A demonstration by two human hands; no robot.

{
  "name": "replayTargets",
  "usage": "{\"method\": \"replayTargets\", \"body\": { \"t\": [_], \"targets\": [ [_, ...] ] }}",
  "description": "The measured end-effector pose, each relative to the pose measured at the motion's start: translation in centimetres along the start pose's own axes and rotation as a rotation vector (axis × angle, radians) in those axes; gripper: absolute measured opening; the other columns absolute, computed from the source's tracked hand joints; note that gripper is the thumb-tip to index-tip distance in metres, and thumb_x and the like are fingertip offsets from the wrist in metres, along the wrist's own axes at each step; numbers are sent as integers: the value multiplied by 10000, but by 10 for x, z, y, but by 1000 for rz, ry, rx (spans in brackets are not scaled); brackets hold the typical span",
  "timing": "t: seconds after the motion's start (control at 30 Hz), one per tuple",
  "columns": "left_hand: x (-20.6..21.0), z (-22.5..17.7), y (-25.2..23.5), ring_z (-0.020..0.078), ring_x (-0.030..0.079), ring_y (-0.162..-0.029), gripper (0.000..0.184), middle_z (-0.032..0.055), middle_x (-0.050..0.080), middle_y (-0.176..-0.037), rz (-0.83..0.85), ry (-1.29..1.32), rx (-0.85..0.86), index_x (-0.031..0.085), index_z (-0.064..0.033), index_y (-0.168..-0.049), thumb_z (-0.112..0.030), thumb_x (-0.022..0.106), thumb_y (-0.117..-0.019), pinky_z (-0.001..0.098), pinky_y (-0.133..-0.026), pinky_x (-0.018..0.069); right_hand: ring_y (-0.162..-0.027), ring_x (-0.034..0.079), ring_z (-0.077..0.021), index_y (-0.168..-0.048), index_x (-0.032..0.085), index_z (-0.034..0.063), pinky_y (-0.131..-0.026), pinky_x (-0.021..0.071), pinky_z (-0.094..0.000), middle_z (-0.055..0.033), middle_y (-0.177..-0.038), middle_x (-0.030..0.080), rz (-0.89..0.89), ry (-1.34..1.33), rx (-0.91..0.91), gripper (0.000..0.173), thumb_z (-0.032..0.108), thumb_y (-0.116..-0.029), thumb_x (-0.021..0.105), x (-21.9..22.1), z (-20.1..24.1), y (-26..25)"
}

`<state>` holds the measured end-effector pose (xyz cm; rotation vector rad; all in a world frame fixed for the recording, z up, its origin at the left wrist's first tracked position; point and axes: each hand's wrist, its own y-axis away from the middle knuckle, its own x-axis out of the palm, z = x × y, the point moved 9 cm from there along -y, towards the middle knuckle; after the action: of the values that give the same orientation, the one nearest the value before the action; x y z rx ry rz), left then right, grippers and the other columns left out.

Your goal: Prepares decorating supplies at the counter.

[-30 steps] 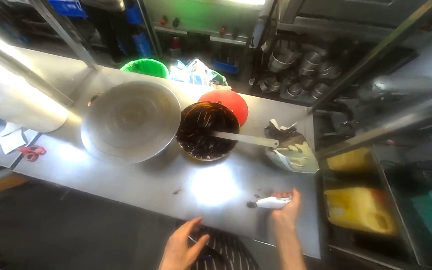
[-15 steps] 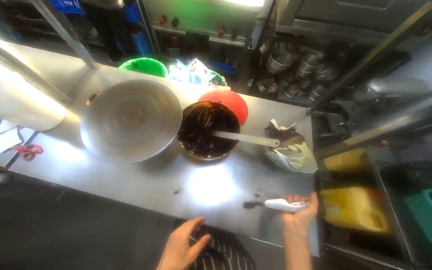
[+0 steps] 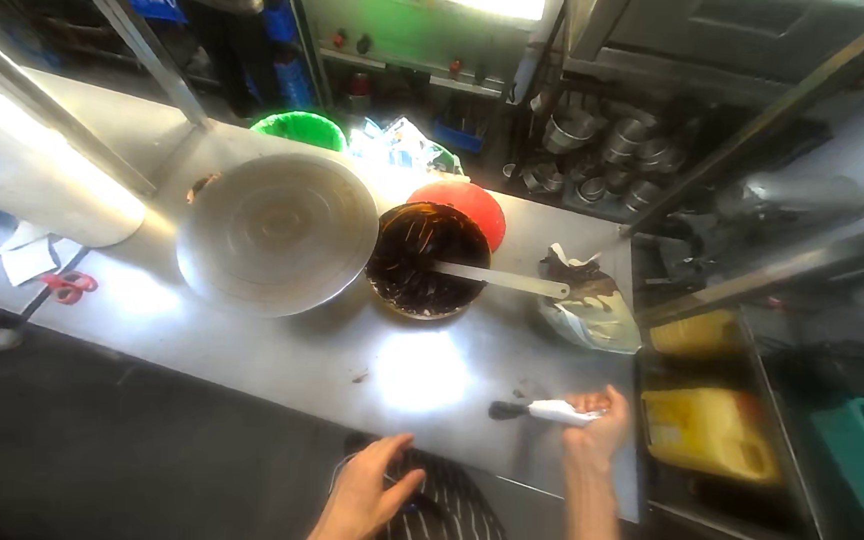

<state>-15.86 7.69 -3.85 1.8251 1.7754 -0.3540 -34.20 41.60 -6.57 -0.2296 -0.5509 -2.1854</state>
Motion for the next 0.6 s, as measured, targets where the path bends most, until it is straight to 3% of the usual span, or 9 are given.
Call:
{"method": "replayTargets", "body": {
  "t": [0.23,0.4,0.6],
  "targets": [
    [0,4,2,194,701,-1074,529,69,725,-1200,-12,11,-22,652,-84,-1344,-472,619,-985,407,-960,567,-419,491,-86,-646,427,191,-497,513,-265,62,-481,442,-26,-48,-15,470,272,-1104,354,-13,15,-3],
    [3,4,2,193,701,-1074,523,70,722,-1208,1,12,-18,650,-83,-1345,-464,619,-988,402,-959,566,-367,434,-78,-600,397,186,-430,458,-238,63,-444,399,12,-52,53,483,203,-1082,362,3,-6,10],
    [3,3,5,196,702,-1072,528,70,724,-1197,-3,8,-9,652,-85,-1344,-476,613,-990,407,-953,569,-363,422,-64,-618,409,181,-410,446,-229,65,-450,400,-8,29,-26,439,146,-1055,394,-3,-1,7]
  ]
}}
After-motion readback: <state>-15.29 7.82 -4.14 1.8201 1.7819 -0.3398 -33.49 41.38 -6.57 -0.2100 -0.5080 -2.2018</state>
